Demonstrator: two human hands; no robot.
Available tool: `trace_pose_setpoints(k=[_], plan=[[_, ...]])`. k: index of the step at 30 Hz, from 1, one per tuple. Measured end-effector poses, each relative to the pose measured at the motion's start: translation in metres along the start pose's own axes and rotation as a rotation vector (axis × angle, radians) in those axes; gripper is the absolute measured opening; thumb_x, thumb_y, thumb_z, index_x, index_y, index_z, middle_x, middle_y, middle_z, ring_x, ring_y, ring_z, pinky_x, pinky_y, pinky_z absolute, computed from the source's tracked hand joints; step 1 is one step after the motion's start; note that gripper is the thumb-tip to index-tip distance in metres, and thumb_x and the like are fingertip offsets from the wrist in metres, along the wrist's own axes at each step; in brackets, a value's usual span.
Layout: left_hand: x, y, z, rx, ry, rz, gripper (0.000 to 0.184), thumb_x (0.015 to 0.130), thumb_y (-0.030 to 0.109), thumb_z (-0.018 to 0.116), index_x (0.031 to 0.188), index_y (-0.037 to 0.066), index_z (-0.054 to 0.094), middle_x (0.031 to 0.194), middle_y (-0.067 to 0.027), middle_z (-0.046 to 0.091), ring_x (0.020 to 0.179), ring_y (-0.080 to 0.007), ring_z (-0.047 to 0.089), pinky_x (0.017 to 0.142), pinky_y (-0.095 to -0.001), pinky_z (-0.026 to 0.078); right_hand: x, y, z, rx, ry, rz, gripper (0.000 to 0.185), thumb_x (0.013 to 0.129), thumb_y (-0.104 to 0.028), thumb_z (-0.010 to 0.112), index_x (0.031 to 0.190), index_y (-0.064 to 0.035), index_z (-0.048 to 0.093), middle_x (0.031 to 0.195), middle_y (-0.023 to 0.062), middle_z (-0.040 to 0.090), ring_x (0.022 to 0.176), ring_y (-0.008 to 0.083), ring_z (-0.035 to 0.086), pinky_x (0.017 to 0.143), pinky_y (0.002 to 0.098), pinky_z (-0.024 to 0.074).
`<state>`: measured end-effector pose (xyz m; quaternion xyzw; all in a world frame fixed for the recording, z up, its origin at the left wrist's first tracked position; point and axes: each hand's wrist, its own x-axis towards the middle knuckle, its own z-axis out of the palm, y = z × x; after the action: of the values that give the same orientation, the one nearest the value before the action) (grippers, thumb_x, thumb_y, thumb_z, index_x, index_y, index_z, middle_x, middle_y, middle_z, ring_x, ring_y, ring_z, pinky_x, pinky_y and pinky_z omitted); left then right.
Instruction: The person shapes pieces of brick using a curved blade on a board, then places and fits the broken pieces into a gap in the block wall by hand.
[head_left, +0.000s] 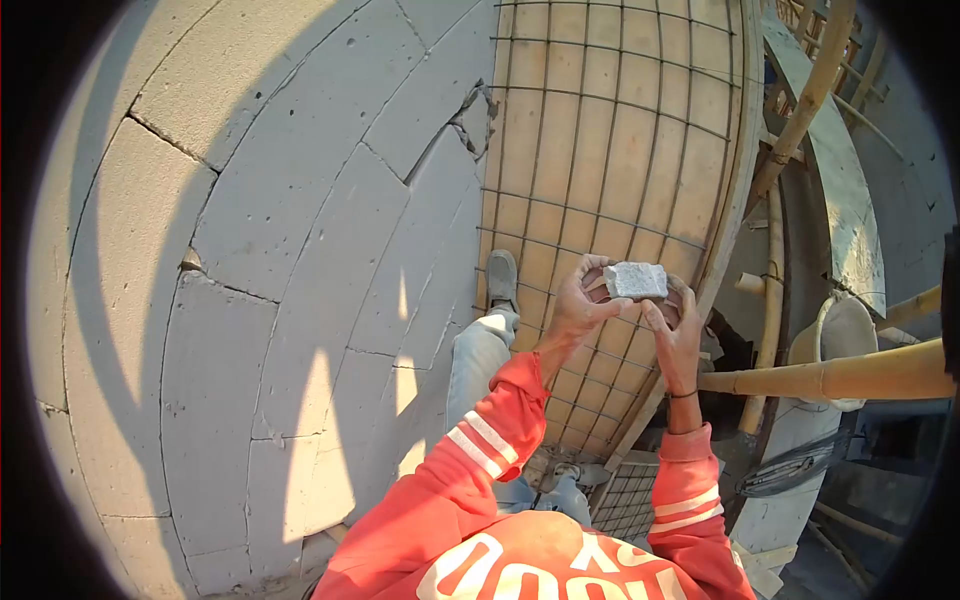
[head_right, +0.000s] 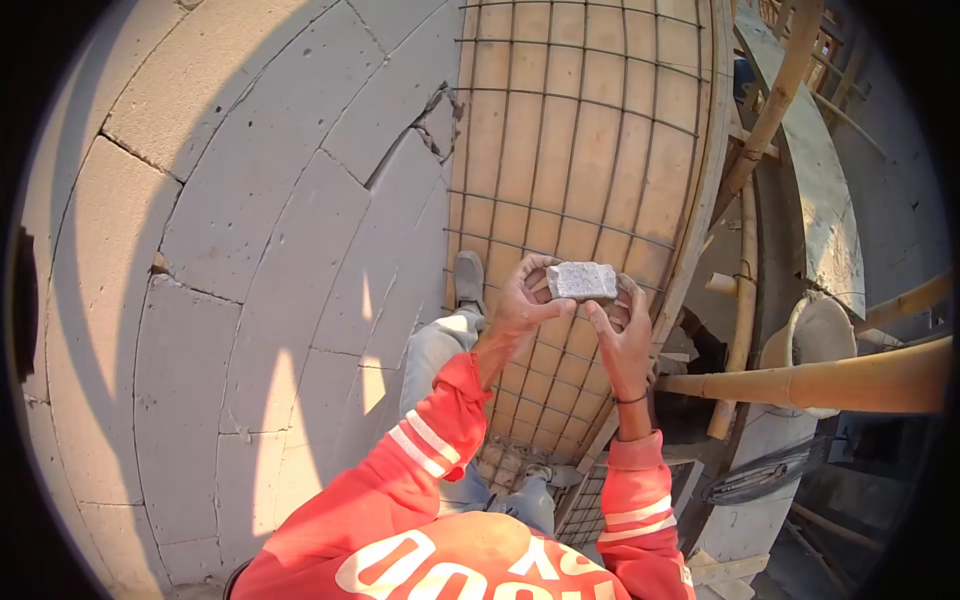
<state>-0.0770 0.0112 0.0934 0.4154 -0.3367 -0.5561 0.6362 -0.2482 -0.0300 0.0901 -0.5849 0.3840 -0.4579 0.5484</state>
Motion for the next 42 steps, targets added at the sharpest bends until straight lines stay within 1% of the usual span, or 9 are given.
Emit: trace_pose_setpoints(k=[3, 10, 20, 31, 36, 38, 40, 41, 42], plan=[[0.038, 0.017, -0.063, -0.081, 0.354, 0.153, 0.060, 0.076, -0.009, 0.079, 0.127, 0.001, 0.048, 0.124, -0.0090, 0.057, 0.111, -0.0192, 0.063, 0.093, -0.0305, 0.056, 0.078, 0.031, 0.082, -0.060, -0.088, -0.041, 0.063, 0.089, -0.021, 0.077, 0.136, 0.0079, 0.047, 0.122, 0.0180, 0.064, 0.106, 0.0217, 0.067, 0.089, 0.0319, 0.0544], [0.144, 0.068, -0.193, -0.253, 0.665, 0.250, 0.059, 0.077, -0.011, 0.077, 0.127, 0.004, 0.049, 0.122, -0.0077, 0.056, 0.106, -0.0201, 0.063, 0.091, -0.0291, 0.056, 0.259, 0.076, 0.235, 0.054, -0.277, 0.083, 0.062, 0.085, -0.035, 0.080, 0.124, 0.0089, 0.058, 0.107, 0.0182, 0.071, 0.100, 0.0227, 0.070, 0.086, 0.0345, 0.0559], [0.225, 0.084, -0.286, -0.081, 0.840, 0.254, 0.071, 0.077, -0.011, 0.076, 0.138, 0.005, 0.043, 0.127, -0.0078, 0.055, 0.113, -0.0215, 0.059, 0.091, -0.0320, 0.056, 0.495, 0.140, 0.398, -0.562, -0.309, -0.363, 0.081, 0.069, -0.046, 0.086, 0.124, 0.0064, 0.057, 0.107, 0.0289, 0.070, 0.103, 0.0438, 0.067, 0.090, 0.0471, 0.0539], [0.259, 0.087, -0.302, -0.199, 0.853, 0.242, 0.069, 0.081, -0.013, 0.072, 0.140, 0.006, 0.042, 0.132, -0.0081, 0.054, 0.110, -0.0195, 0.058, 0.087, -0.0320, 0.054, 0.520, 0.166, 0.418, -0.493, -0.274, -0.409, 0.080, 0.065, -0.043, 0.087, 0.120, 0.0076, 0.058, 0.106, 0.0291, 0.069, 0.101, 0.0443, 0.067, 0.089, 0.0482, 0.0533], [0.264, 0.088, -0.300, -0.236, 0.861, 0.239, 0.068, 0.083, -0.015, 0.068, 0.142, 0.005, 0.042, 0.132, -0.0079, 0.054, 0.111, -0.0191, 0.058, 0.085, -0.0304, 0.054, 0.501, 0.149, 0.370, -0.290, -0.272, -0.170, 0.076, 0.065, -0.042, 0.088, 0.115, 0.0082, 0.059, 0.101, 0.0253, 0.070, 0.094, 0.0339, 0.070, 0.083, 0.0407, 0.0550], [0.272, 0.085, -0.301, -0.293, 0.841, 0.255, 0.070, 0.083, -0.015, 0.068, 0.144, 0.006, 0.041, 0.131, -0.0071, 0.054, 0.110, -0.0187, 0.058, 0.085, -0.0311, 0.053, 0.493, 0.171, 0.350, -0.371, -0.144, -0.335, 0.062, 0.072, -0.036, 0.084, 0.112, 0.0046, 0.060, 0.104, 0.0205, 0.070, 0.095, 0.0289, 0.071, 0.082, 0.0368, 0.0560], [0.285, 0.080, -0.303, -0.313, 0.844, 0.276, 0.071, 0.082, -0.015, 0.069, 0.145, 0.006, 0.041, 0.131, -0.0073, 0.055, 0.110, -0.0190, 0.058, 0.085, -0.0317, 0.053, 0.466, 0.173, 0.330, 0.299, -0.176, 0.165, 0.047, 0.083, -0.031, 0.076, 0.113, 0.0015, 0.059, 0.115, 0.0166, 0.067, 0.102, 0.0285, 0.069, 0.086, 0.0374, 0.0568], [0.291, 0.077, -0.305, -0.326, 0.846, 0.293, 0.073, 0.082, -0.015, 0.069, 0.146, 0.006, 0.040, 0.131, -0.0075, 0.055, 0.111, -0.0194, 0.058, 0.085, -0.0322, 0.053, 0.462, 0.179, 0.325, 0.296, -0.179, 0.163, 0.047, 0.083, -0.031, 0.076, 0.113, 0.0015, 0.059, 0.115, 0.0166, 0.067, 0.102, 0.0285, 0.069, 0.086, 0.0374, 0.0568], [0.297, 0.078, -0.304, -0.330, 0.849, 0.291, 0.073, 0.082, -0.015, 0.069, 0.146, 0.006, 0.040, 0.131, -0.0075, 0.055, 0.111, -0.0194, 0.058, 0.085, -0.0322, 0.053, 0.455, 0.186, 0.324, 0.667, -0.250, 0.271, 0.043, 0.087, -0.030, 0.072, 0.114, 0.0000, 0.057, 0.119, 0.0152, 0.064, 0.105, 0.0291, 0.068, 0.088, 0.0407, 0.0570]])
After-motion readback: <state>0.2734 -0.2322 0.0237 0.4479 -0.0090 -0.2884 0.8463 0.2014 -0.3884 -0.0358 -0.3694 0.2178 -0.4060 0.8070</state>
